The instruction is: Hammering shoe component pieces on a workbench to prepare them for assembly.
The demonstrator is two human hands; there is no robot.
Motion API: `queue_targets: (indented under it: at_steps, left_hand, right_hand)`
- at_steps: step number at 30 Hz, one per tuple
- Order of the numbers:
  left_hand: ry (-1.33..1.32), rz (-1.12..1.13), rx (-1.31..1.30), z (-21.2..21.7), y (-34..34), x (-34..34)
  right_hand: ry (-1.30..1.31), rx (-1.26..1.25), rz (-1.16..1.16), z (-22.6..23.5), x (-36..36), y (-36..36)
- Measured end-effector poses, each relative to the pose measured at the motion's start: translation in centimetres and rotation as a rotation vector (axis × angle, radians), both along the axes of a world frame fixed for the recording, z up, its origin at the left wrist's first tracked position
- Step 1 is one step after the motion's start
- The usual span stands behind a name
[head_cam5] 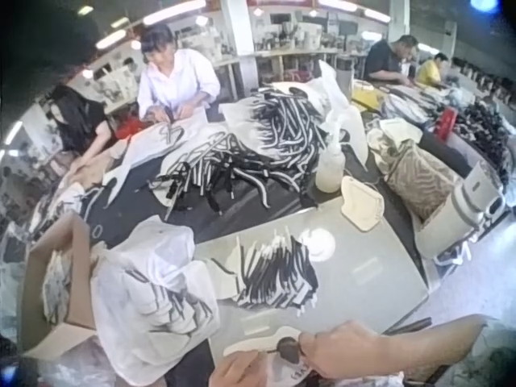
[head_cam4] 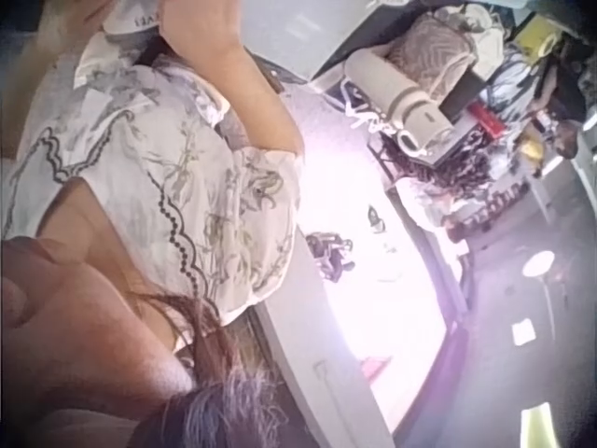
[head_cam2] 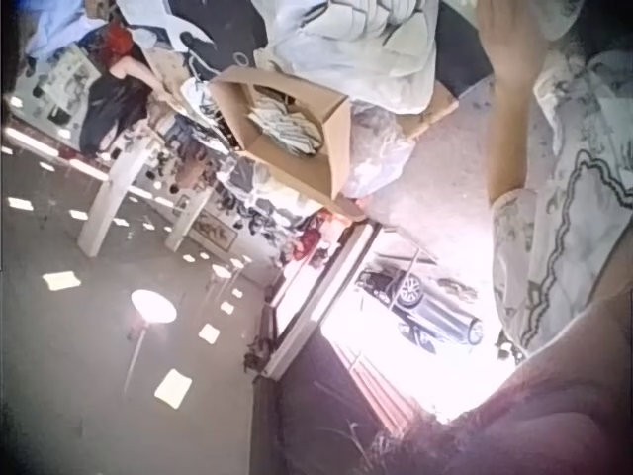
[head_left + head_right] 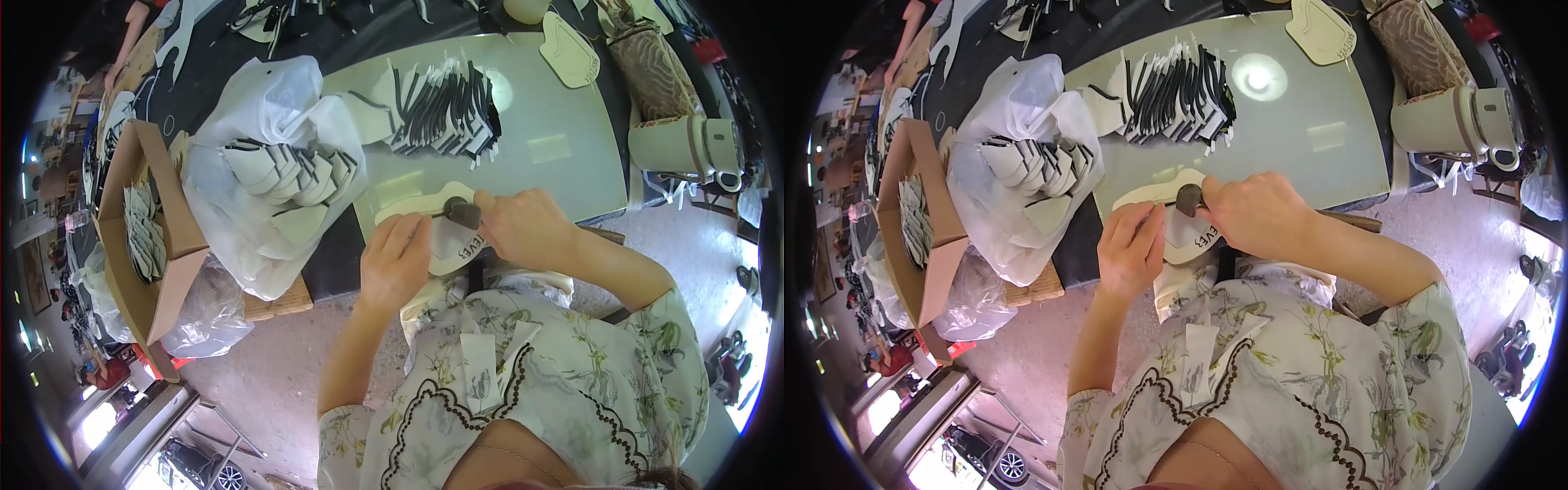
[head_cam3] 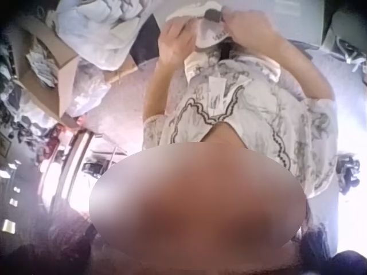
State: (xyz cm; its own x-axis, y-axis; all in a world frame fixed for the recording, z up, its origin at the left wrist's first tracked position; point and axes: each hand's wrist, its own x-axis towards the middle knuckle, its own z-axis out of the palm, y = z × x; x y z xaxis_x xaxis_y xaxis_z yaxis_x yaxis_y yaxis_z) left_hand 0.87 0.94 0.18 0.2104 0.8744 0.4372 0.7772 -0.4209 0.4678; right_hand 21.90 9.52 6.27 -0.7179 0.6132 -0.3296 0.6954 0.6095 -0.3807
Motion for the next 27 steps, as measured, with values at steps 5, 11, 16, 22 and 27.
queue_targets:
  at_steps: [5,11,16,22,27]
  left_hand:
    - [0.054,0.009,0.022,0.2,0.4,0.2]
    - [0.112,0.013,-0.005,0.7,0.2,0.2]
    - [0.123,0.037,-0.033,0.7,-0.1,0.5]
    - [0.065,0.206,-0.018,0.2,-2.0,1.5]
    - [0.145,0.228,-0.014,0.1,-1.9,1.7]
  right_hand:
    - [0.011,0.018,-0.016,0.6,0.0,0.3]
    - [0.097,0.030,0.014,1.1,-1.2,0.0]
    - [-0.006,0.005,0.041,1.0,-1.4,-0.1]
    - [-0.035,0.021,0.042,0.7,-1.5,-0.4]
    - [-0.010,0.027,0.017,0.8,-1.7,0.4]
